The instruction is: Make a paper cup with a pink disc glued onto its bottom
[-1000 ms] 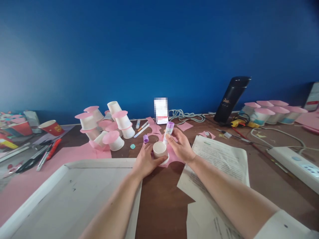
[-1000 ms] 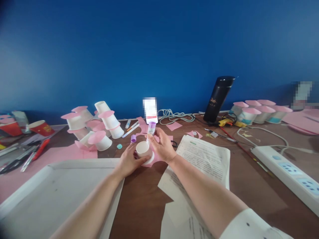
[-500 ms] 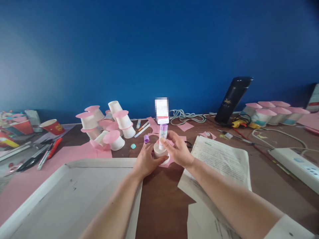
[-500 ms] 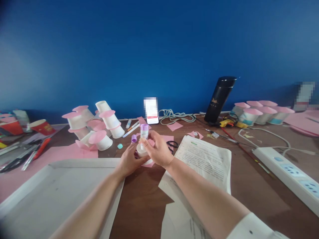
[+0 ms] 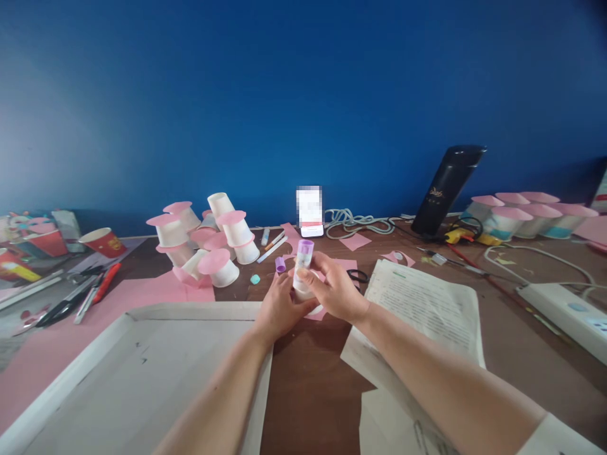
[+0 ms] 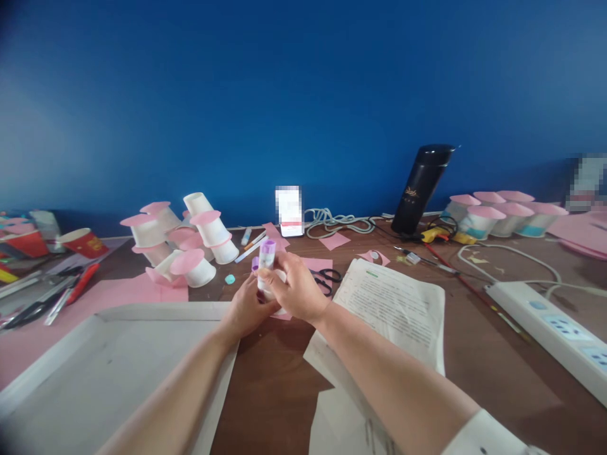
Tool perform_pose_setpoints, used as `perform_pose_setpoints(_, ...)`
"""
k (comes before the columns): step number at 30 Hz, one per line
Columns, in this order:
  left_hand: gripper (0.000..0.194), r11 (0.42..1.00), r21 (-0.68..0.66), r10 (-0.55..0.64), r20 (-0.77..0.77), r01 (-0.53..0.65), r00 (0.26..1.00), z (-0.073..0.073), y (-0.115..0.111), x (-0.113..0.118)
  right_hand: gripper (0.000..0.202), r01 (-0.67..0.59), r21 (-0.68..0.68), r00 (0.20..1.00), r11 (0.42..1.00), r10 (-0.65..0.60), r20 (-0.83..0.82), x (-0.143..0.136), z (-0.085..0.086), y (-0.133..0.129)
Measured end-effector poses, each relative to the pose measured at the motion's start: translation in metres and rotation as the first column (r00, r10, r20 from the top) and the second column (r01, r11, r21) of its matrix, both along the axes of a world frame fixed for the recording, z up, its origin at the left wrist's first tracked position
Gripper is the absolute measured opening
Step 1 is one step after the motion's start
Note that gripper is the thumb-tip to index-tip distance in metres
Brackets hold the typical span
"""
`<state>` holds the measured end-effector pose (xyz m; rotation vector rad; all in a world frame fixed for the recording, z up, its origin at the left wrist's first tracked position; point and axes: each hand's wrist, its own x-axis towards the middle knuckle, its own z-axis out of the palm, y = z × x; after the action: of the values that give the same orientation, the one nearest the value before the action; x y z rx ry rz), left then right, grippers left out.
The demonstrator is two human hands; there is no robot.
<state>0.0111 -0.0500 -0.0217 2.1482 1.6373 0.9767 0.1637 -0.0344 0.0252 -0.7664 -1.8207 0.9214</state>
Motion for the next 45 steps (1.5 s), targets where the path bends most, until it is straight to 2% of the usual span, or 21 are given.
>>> perform_pose_setpoints(3, 0.043, 1.000, -0.015, 0.002, 0.006, -0.002, 1.000, -0.001, 0.001, 0.001, 0.025, -0.027, -0.011, 0.998, 1.000, 0.027, -0.052, 0.001, -0.001, -0.001)
perform_pose_setpoints(8, 0.037, 1.000, -0.025, -0.006, -0.004, 0.006, 1.000, 0.004, -0.001, 0.001, 0.024, 0.022, 0.059, 0.997, 0.998, -0.026, 0.070, 0.005, -0.007, 0.003)
perform_pose_setpoints(11, 0.042, 0.998, -0.059, -0.027, 0.030, 0.029, 0.999, 0.008, -0.003, 0.001, 0.029, 0.100, -0.045, 0.990, 0.994, -0.103, -0.097, 0.013, -0.007, 0.012)
perform_pose_setpoints(14, 0.046, 0.998, -0.056, -0.018, 0.038, 0.020, 0.999, 0.011, -0.005, 0.001, 0.034, 0.252, -0.177, 0.925, 0.951, -0.290, -0.245, 0.026, -0.006, 0.025)
perform_pose_setpoints(16, 0.046, 0.999, -0.048, -0.023, 0.029, 0.024, 0.999, 0.013, -0.006, 0.001, 0.037, 0.327, -0.231, 0.904, 0.916, -0.375, -0.204, 0.036, -0.008, 0.034)
perform_pose_setpoints(21, 0.047, 0.991, -0.087, -0.098, 0.010, 0.098, 0.995, 0.016, -0.010, 0.001, 0.038, 0.424, -0.331, 0.894, 0.843, -0.447, 0.006, 0.055, -0.019, 0.054)
perform_pose_setpoints(23, 0.049, 0.988, -0.101, -0.112, 0.014, 0.113, 0.994, 0.016, -0.012, 0.001, 0.034, 0.496, -0.297, 0.868, 0.816, -0.474, 0.148, 0.062, -0.020, 0.059)
perform_pose_setpoints(26, 0.054, 0.990, -0.099, -0.101, 0.009, 0.102, 0.995, 0.015, -0.013, 0.002, 0.033, 0.619, -0.179, 0.762, 0.765, -0.530, 0.373, 0.073, -0.019, 0.064)
perform_pose_setpoints(28, 0.056, 0.990, -0.107, -0.095, -0.003, 0.095, 0.995, 0.013, -0.013, 0.002, 0.034, 0.663, -0.130, 0.700, 0.737, -0.550, 0.455, 0.078, -0.021, 0.067)
perform_pose_setpoints(35, 0.056, 0.990, -0.120, -0.077, -0.032, 0.073, 0.997, 0.012, -0.013, 0.002, 0.038, 0.695, -0.082, 0.644, 0.715, -0.567, 0.514, 0.085, -0.034, 0.077)
perform_pose_setpoints(42, 0.057, 0.991, -0.113, -0.074, -0.032, 0.070, 0.997, 0.013, -0.013, 0.002, 0.039, 0.700, -0.032, 0.580, 0.713, -0.542, 0.608, 0.084, -0.033, 0.075)
perform_pose_setpoints(45, 0.056, 0.991, -0.112, -0.075, -0.026, 0.071, 0.997, 0.014, -0.014, 0.003, 0.041, 0.699, -0.040, 0.582, 0.714, -0.536, 0.611, 0.083, -0.034, 0.075)
